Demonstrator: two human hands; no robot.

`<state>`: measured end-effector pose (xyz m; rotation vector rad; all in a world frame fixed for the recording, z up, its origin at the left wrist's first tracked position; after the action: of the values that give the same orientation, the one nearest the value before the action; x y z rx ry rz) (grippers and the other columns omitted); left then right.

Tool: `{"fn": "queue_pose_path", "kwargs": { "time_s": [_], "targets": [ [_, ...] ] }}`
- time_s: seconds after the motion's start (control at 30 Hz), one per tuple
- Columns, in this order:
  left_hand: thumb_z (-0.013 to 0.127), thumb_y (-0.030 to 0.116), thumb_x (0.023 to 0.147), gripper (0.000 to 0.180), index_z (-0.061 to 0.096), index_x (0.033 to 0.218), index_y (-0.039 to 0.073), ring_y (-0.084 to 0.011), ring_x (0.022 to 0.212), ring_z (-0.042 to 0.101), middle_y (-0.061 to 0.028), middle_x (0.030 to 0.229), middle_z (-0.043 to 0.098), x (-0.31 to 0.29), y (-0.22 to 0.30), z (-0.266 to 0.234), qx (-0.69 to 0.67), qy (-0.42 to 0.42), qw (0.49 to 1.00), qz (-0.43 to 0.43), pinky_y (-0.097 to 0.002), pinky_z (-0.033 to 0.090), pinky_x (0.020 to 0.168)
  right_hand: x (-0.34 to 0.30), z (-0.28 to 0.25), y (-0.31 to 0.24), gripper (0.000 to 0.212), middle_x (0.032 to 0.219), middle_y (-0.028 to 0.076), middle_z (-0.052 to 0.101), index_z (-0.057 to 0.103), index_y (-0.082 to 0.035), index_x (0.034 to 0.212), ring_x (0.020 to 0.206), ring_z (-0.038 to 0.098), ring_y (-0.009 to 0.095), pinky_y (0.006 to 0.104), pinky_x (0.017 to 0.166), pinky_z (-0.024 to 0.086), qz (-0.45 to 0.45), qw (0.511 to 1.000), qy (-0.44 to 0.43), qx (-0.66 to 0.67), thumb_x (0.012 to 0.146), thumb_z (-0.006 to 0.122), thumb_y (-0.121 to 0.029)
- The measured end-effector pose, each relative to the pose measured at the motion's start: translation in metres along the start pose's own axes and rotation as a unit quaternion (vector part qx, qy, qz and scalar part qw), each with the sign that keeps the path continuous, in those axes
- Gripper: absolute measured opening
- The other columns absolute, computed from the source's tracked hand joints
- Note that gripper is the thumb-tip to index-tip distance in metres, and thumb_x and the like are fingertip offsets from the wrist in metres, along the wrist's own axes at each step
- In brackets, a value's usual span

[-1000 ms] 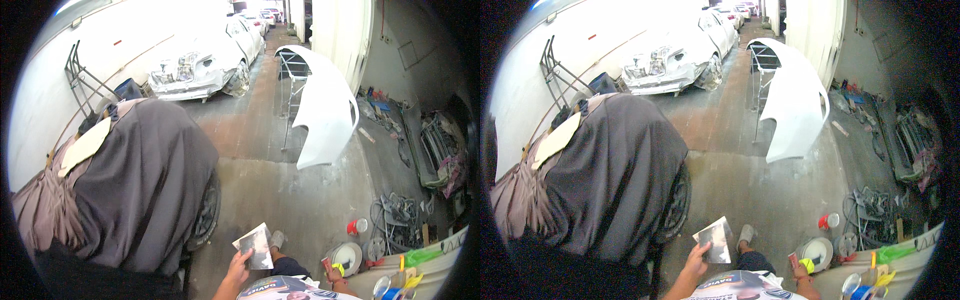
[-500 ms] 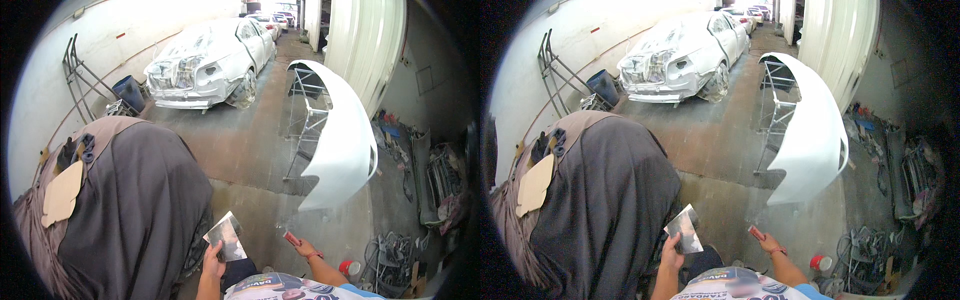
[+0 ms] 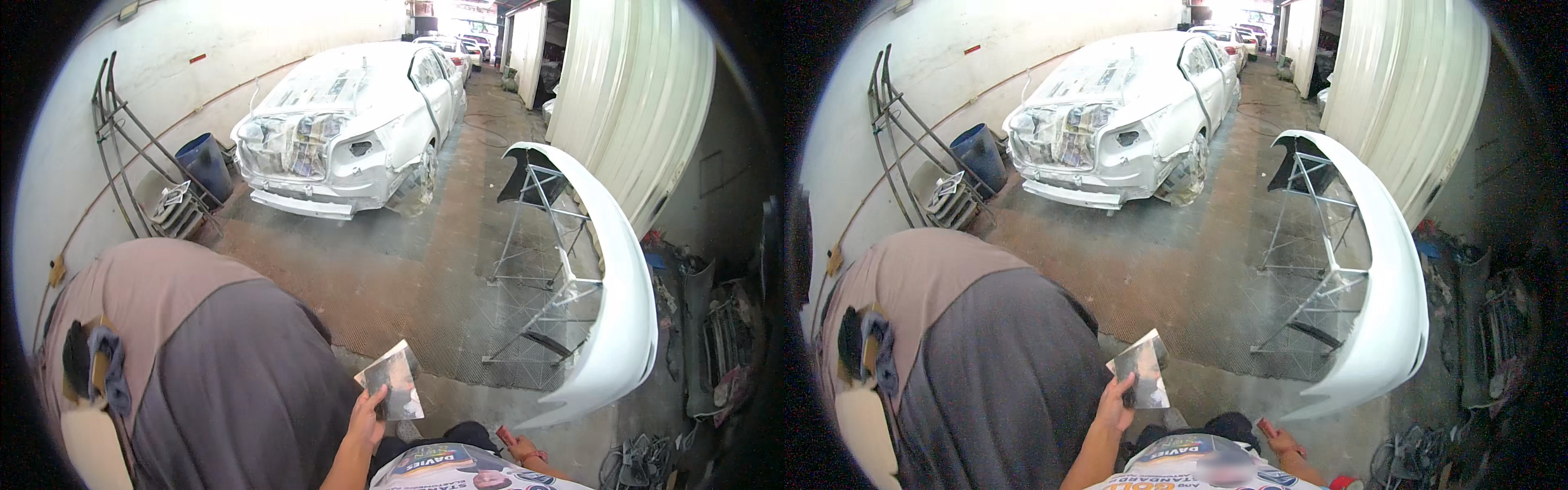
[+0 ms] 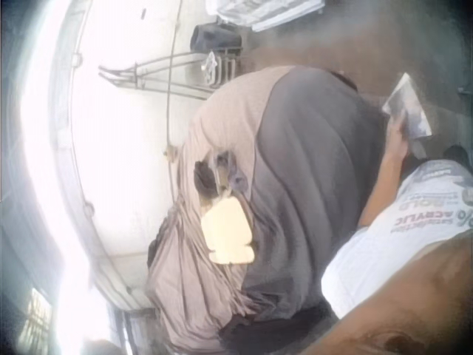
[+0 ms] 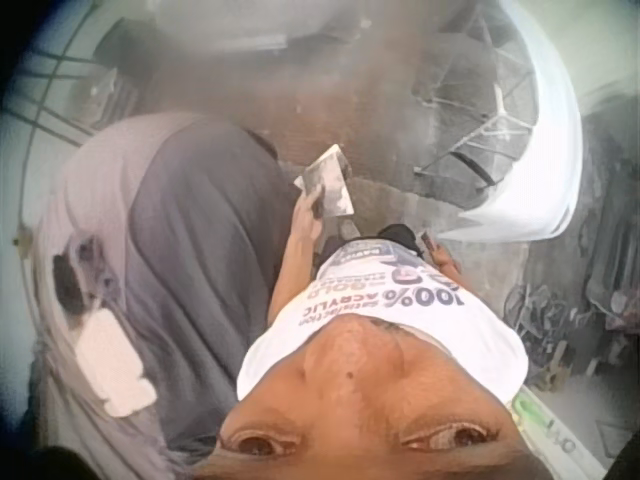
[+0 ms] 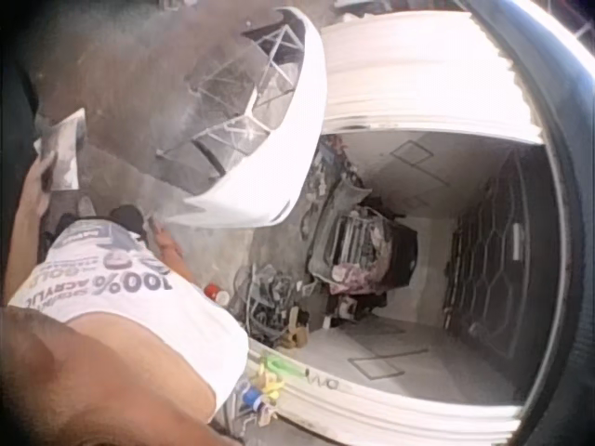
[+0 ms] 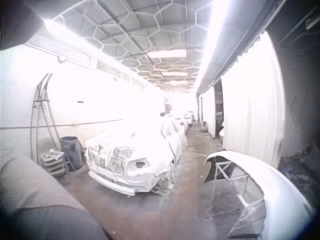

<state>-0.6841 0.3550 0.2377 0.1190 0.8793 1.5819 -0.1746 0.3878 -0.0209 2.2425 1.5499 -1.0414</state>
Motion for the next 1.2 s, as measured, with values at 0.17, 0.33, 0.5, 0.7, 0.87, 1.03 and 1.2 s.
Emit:
{"fn": "queue_pose_path", "kwargs": {
  "time_s": [0.17, 0.33, 0.5, 0.7, 0.87, 1.03, 1.2],
  "targets": [
    [0.064, 0.016, 0.107, 0.043, 0.054, 0.146, 0.002, -0.0298, 0.121, 0.070, -0.0160, 0.132, 0.071, 0.098, 0.083, 0.027, 0.020, -0.040, 0.999, 0.004, -0.0487, 0.055, 0.107, 0.034, -0.011, -0.073, 0.059, 0.123, 0.026, 0.076, 0.071, -0.002, 0.127, 0.118, 0.072, 0.043, 0.0491, 0.102, 0.056, -0.030, 0.999, 0.020, 0.027, 0.083, 0.079, -0.040],
    [0.064, 0.015, 0.107, 0.041, 0.055, 0.145, 0.003, -0.0297, 0.120, 0.071, -0.0158, 0.132, 0.071, 0.198, 0.137, 0.015, -0.031, 0.014, 0.998, 0.049, -0.0483, 0.055, 0.106, 0.095, -0.026, -0.159, 0.059, 0.123, 0.028, 0.075, 0.073, -0.001, 0.127, 0.120, 0.071, 0.045, 0.0517, 0.104, 0.055, 0.009, 0.999, -0.038, -0.016, 0.089, 0.072, -0.047],
    [0.065, 0.015, 0.106, 0.041, 0.055, 0.144, 0.003, -0.0304, 0.121, 0.070, -0.0149, 0.133, 0.070, 0.308, 0.199, -0.012, -0.064, 0.062, 0.992, 0.091, -0.0494, 0.055, 0.107, 0.190, -0.076, -0.302, 0.073, 0.120, 0.026, 0.077, 0.076, 0.000, 0.125, 0.119, 0.072, 0.042, 0.0479, 0.103, 0.055, -0.036, 0.994, -0.070, -0.073, 0.084, 0.074, -0.061],
    [0.067, 0.015, 0.106, 0.040, 0.056, 0.143, 0.004, -0.0318, 0.122, 0.070, -0.0157, 0.133, 0.069, 0.408, 0.281, -0.046, -0.118, 0.162, 0.974, 0.104, -0.0522, 0.055, 0.107, 0.326, -0.159, -0.564, 0.082, 0.137, 0.032, 0.067, 0.066, 0.002, 0.138, 0.133, 0.062, 0.049, 0.0526, 0.111, 0.049, -0.070, 0.988, -0.043, -0.131, 0.100, 0.049, -0.069],
    [0.066, 0.017, 0.107, 0.043, 0.054, 0.145, 0.003, -0.0317, 0.122, 0.069, -0.0159, 0.134, 0.069, 0.459, 0.348, -0.074, -0.186, 0.190, 0.950, 0.161, -0.0523, 0.056, 0.107, 0.393, -0.189, -0.851, 0.051, 0.132, 0.030, 0.070, 0.066, 0.001, 0.132, 0.127, 0.066, 0.047, 0.0513, 0.107, 0.051, -0.294, 0.943, 0.000, -0.154, 0.094, 0.069, -0.032],
    [0.065, 0.017, 0.107, 0.041, 0.055, 0.145, 0.004, -0.0303, 0.123, 0.069, -0.0147, 0.133, 0.071, 0.511, 0.411, -0.132, -0.212, 0.231, 0.919, 0.237, -0.0492, 0.054, 0.109, 0.390, -0.145, -1.083, 0.050, 0.130, 0.028, 0.072, 0.065, -0.001, 0.133, 0.123, 0.068, 0.047, 0.0517, 0.104, 0.053, -0.424, 0.894, -0.021, -0.141, 0.092, 0.071, -0.029],
    [0.066, 0.017, 0.106, 0.041, 0.056, 0.144, 0.005, -0.0285, 0.123, 0.069, -0.0120, 0.134, 0.071, 0.568, 0.507, -0.206, -0.232, 0.238, 0.910, 0.249, -0.0474, 0.053, 0.110, 0.357, -0.058, -1.224, 0.046, 0.126, 0.029, 0.072, 0.064, -0.005, 0.133, 0.118, 0.069, 0.049, 0.0543, 0.101, 0.054, -0.463, 0.846, -0.045, -0.260, 0.093, 0.070, -0.028]
  ]
}}
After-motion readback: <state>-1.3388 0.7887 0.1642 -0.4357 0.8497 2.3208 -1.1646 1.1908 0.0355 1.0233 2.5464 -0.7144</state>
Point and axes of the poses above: each hand's wrist, its own x-axis towards the middle knuckle, its own z-axis out of the palm, y = z × x, the point moved 4 cm from there along x, towards the middle knuckle
